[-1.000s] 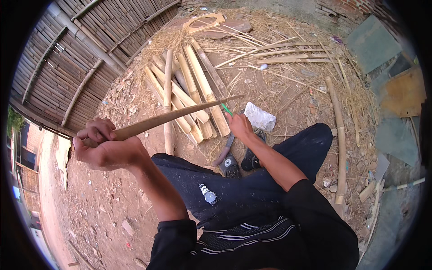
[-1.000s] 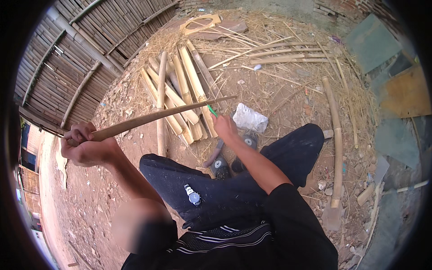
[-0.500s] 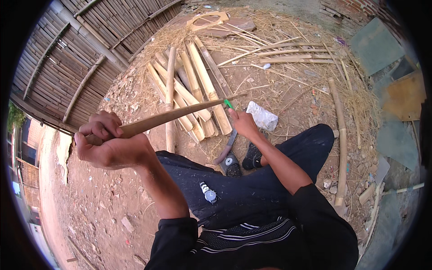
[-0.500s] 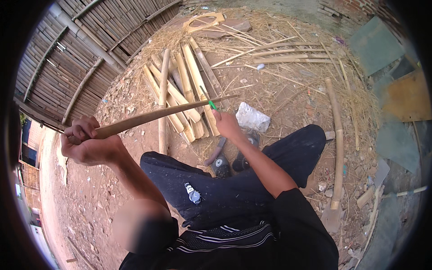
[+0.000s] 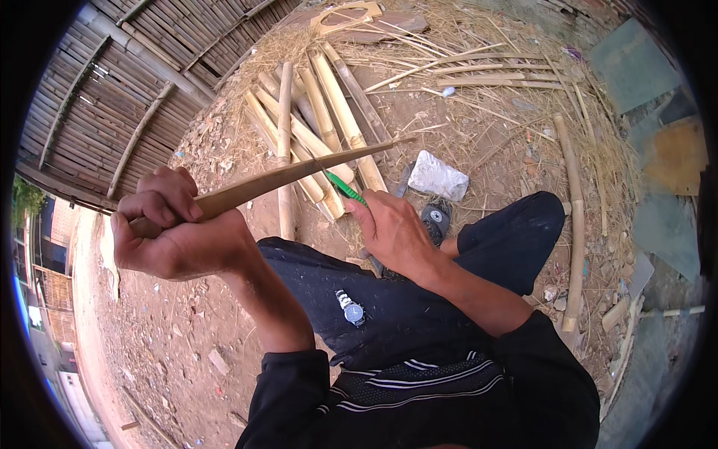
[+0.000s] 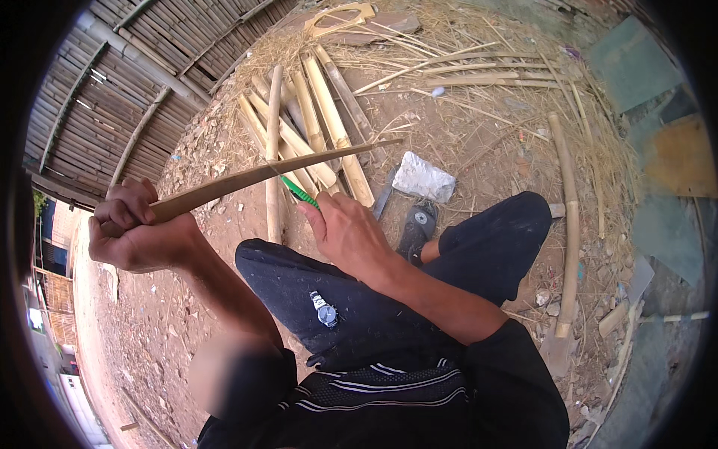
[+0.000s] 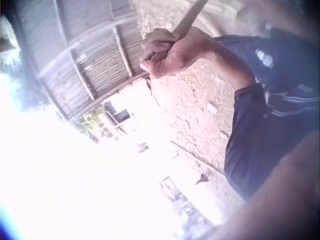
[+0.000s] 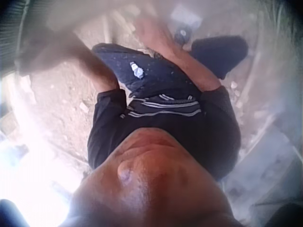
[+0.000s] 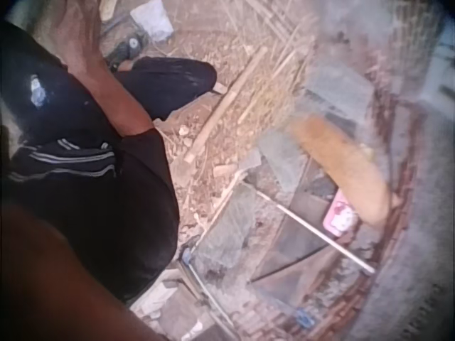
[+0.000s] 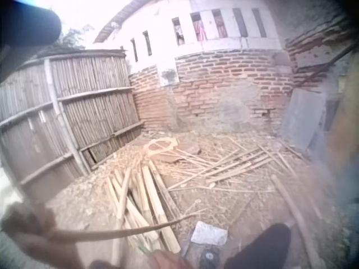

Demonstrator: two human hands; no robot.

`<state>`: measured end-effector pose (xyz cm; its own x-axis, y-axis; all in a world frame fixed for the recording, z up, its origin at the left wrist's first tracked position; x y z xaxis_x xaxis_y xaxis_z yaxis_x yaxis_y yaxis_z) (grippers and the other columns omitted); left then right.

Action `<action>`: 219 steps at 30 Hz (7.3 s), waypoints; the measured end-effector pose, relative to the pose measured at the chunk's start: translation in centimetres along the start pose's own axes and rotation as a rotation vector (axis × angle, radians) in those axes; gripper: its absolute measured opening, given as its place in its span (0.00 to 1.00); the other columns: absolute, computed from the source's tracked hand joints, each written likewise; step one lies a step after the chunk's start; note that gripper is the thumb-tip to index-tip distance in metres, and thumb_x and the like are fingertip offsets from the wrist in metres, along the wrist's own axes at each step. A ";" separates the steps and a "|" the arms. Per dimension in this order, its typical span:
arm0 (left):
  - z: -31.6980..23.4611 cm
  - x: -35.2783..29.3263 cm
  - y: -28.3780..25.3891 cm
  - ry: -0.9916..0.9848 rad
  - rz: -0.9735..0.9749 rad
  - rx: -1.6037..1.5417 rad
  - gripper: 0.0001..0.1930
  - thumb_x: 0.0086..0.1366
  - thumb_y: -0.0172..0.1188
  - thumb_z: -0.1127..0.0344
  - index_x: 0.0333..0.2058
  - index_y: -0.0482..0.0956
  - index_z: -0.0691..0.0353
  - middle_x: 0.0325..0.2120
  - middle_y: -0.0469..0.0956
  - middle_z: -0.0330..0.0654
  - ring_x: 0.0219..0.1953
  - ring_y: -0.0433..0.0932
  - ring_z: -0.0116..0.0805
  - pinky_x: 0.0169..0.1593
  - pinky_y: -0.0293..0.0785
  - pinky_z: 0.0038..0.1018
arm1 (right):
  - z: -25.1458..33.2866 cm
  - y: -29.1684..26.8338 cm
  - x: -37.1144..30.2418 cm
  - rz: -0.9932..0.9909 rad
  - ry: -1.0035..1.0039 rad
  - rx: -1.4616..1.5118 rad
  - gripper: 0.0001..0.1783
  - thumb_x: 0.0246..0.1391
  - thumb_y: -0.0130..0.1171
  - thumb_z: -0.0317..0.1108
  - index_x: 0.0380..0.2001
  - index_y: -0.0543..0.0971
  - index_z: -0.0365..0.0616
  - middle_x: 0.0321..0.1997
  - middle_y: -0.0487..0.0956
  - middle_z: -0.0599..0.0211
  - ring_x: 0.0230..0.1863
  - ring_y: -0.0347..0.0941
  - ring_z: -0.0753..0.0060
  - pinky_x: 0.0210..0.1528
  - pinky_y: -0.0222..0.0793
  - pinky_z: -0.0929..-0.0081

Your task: The person sits on the ground and uses a green utility knife to sharpen the end of a thin bamboo stick. They hold the stick with their left hand and scrape the knife along its length with their right hand, rotating the stick to shape it into a point.

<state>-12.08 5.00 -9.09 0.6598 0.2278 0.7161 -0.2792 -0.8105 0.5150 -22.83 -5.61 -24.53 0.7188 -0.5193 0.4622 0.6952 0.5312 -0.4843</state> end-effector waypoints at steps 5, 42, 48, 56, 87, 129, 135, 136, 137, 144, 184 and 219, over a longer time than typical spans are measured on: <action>-0.3 -0.3 0.5 -0.011 0.128 -0.084 0.16 0.56 0.34 0.58 0.11 0.50 0.51 0.06 0.47 0.32 0.12 0.46 0.22 0.19 0.44 0.20 | -6.2 -0.5 0.7 0.111 0.309 -0.130 0.19 0.59 0.46 0.39 0.24 0.73 0.33 0.17 0.71 0.43 0.23 0.70 0.40 0.27 0.65 0.55; 1.5 2.2 -1.7 -0.024 -0.004 -0.046 0.18 0.58 0.34 0.56 0.11 0.49 0.51 0.07 0.47 0.32 0.12 0.45 0.24 0.19 0.45 0.21 | -2.8 2.6 0.5 0.076 0.077 -0.028 0.19 0.59 0.47 0.38 0.23 0.72 0.30 0.17 0.72 0.41 0.20 0.72 0.43 0.21 0.66 0.56; 1.5 2.1 -1.7 -0.039 0.030 -0.088 0.19 0.60 0.35 0.55 0.12 0.50 0.52 0.06 0.47 0.32 0.11 0.46 0.22 0.18 0.46 0.20 | -10.2 2.9 0.3 0.123 0.384 -0.167 0.25 0.61 0.42 0.44 0.24 0.74 0.31 0.18 0.72 0.39 0.24 0.72 0.40 0.28 0.66 0.52; 1.3 1.9 -1.6 -0.047 0.061 -0.072 0.20 0.60 0.34 0.53 0.11 0.51 0.51 0.06 0.47 0.32 0.11 0.44 0.22 0.18 0.44 0.20 | -4.5 0.5 0.5 0.241 0.332 0.052 0.26 0.61 0.38 0.51 0.33 0.73 0.36 0.17 0.73 0.49 0.25 0.72 0.44 0.30 0.66 0.59; 0.3 0.7 -1.3 -0.073 0.302 -0.293 0.20 0.59 0.37 0.54 0.10 0.51 0.51 0.04 0.49 0.33 0.11 0.44 0.22 0.15 0.42 0.19 | -3.9 0.5 -0.7 0.105 0.336 -0.013 0.28 0.61 0.41 0.47 0.18 0.72 0.34 0.11 0.68 0.47 0.16 0.68 0.45 0.21 0.62 0.60; 0.6 0.8 -1.9 -0.059 0.231 -0.226 0.20 0.61 0.35 0.54 0.11 0.51 0.50 0.04 0.49 0.32 0.10 0.45 0.22 0.17 0.46 0.20 | -8.8 2.1 1.1 0.172 0.387 -0.003 0.26 0.61 0.41 0.47 0.25 0.73 0.32 0.16 0.70 0.40 0.23 0.70 0.39 0.29 0.64 0.53; 0.6 0.9 -2.1 -0.069 0.195 -0.207 0.20 0.61 0.35 0.54 0.11 0.51 0.50 0.04 0.48 0.32 0.10 0.44 0.22 0.17 0.46 0.20 | -11.4 3.3 0.3 0.097 0.446 -0.159 0.31 0.61 0.38 0.51 0.28 0.76 0.30 0.18 0.72 0.38 0.24 0.72 0.38 0.31 0.66 0.52; 0.6 0.7 -1.8 -0.063 0.190 -0.203 0.20 0.61 0.35 0.54 0.11 0.51 0.50 0.04 0.48 0.32 0.10 0.44 0.22 0.17 0.46 0.20 | -13.5 2.9 0.2 0.092 0.491 -0.224 0.31 0.61 0.38 0.51 0.27 0.76 0.31 0.19 0.73 0.38 0.24 0.72 0.38 0.32 0.66 0.52; 0.5 0.6 -1.7 -0.050 0.194 -0.208 0.20 0.61 0.35 0.54 0.11 0.51 0.50 0.04 0.48 0.32 0.10 0.44 0.22 0.17 0.46 0.19 | -13.8 2.6 0.8 0.143 0.512 -0.206 0.31 0.61 0.38 0.51 0.27 0.76 0.31 0.19 0.73 0.38 0.25 0.72 0.38 0.31 0.66 0.52; 0.4 0.5 -2.1 -0.050 0.110 -0.177 0.20 0.61 0.36 0.54 0.11 0.51 0.50 0.05 0.47 0.31 0.11 0.44 0.21 0.17 0.45 0.19 | -7.5 2.6 0.0 0.123 0.174 0.009 0.28 0.60 0.41 0.48 0.24 0.75 0.31 0.16 0.71 0.40 0.23 0.71 0.38 0.29 0.65 0.54; 0.5 0.3 -1.1 0.062 -0.218 0.153 0.20 0.64 0.35 0.54 0.14 0.52 0.52 0.06 0.49 0.32 0.11 0.47 0.22 0.16 0.45 0.18 | -8.5 3.3 1.3 0.239 0.416 0.111 0.29 0.62 0.38 0.50 0.24 0.71 0.32 0.17 0.69 0.42 0.22 0.67 0.43 0.29 0.60 0.55; 1.1 1.8 -3.3 0.123 0.279 0.031 0.18 0.50 0.36 0.54 0.07 0.43 0.46 0.03 0.44 0.31 0.10 0.42 0.23 0.18 0.40 0.22 | -4.5 1.0 0.4 0.252 0.276 0.034 0.24 0.61 0.42 0.49 0.37 0.74 0.36 0.17 0.73 0.44 0.23 0.71 0.42 0.27 0.63 0.55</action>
<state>-9.17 7.51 -10.00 0.4701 0.0560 0.8808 -0.4154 -0.8665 0.2768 -21.85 -8.29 -28.14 0.8420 -0.5278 0.1115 0.4995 0.6848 -0.5306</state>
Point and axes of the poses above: each hand's wrist, its own x-axis towards the middle knuckle, its own y-axis out of the palm, z = x × y, the point moved 1 cm from there along x, towards the middle knuckle
